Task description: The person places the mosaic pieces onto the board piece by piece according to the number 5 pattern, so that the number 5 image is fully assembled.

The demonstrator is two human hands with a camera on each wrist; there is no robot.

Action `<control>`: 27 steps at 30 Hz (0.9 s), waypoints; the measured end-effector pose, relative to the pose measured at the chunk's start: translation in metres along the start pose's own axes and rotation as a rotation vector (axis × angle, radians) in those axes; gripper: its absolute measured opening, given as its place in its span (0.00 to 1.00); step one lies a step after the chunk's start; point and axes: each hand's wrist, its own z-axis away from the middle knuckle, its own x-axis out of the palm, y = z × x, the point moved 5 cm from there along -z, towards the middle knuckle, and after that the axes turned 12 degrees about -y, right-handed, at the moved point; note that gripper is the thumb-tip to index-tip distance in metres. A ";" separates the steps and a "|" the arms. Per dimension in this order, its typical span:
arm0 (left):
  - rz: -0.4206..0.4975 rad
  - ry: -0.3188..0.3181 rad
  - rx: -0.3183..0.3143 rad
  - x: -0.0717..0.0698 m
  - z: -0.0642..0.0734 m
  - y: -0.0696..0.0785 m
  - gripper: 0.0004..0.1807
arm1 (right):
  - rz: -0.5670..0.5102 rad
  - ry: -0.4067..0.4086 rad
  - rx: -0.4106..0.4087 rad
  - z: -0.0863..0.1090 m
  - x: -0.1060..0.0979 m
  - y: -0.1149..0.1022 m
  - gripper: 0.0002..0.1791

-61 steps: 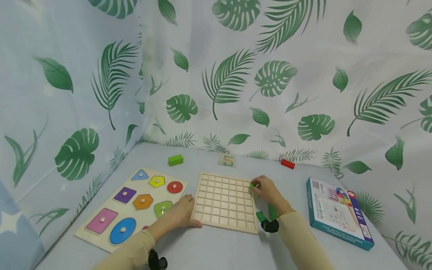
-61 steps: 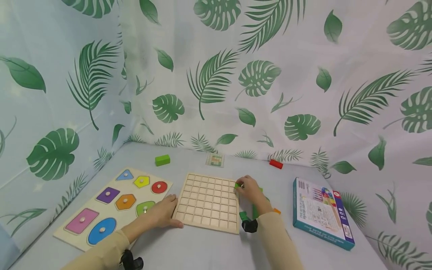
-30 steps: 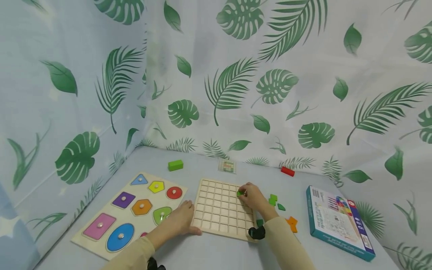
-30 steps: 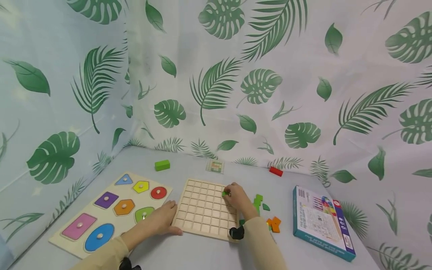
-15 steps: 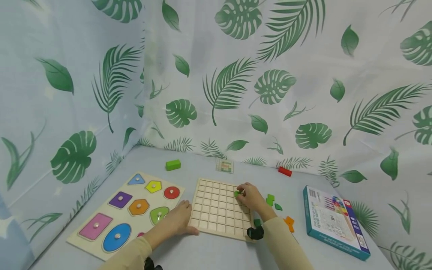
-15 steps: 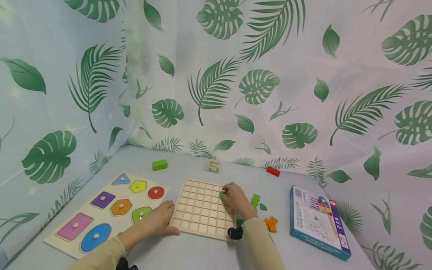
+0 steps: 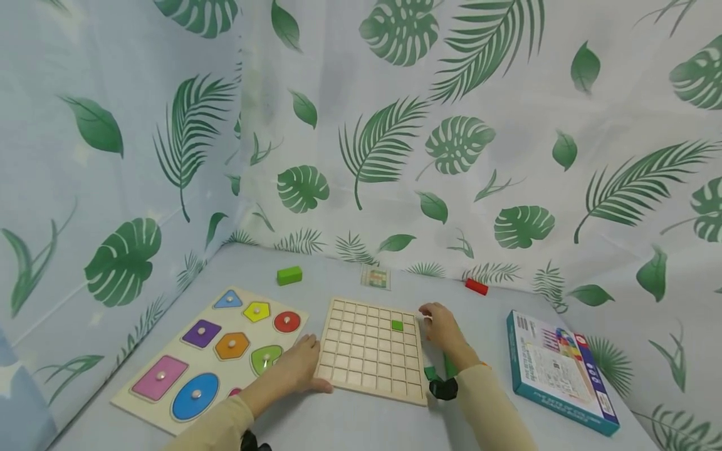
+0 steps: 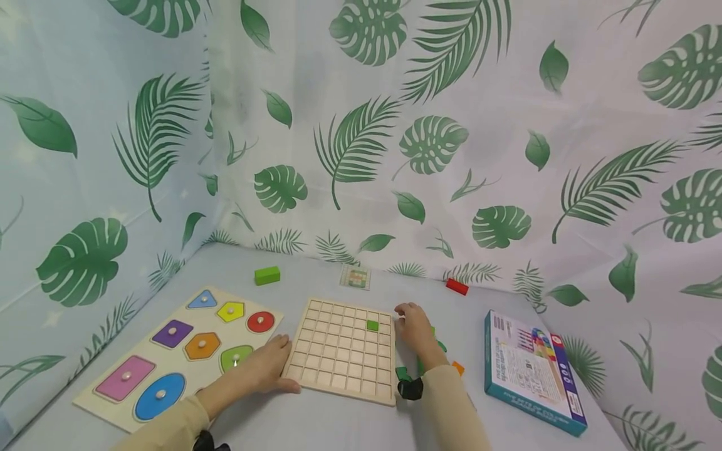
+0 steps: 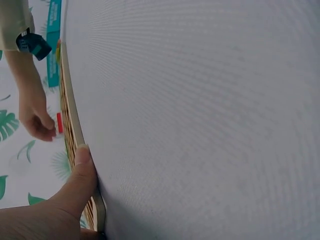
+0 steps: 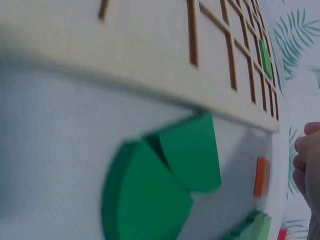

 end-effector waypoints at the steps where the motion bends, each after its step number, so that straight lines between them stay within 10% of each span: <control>1: 0.005 0.000 0.004 0.000 0.000 0.001 0.55 | 0.001 -0.009 0.017 0.002 -0.002 0.005 0.12; 27: 0.023 0.003 0.032 -0.002 0.004 0.002 0.54 | -0.080 -0.123 0.314 0.018 -0.004 0.060 0.21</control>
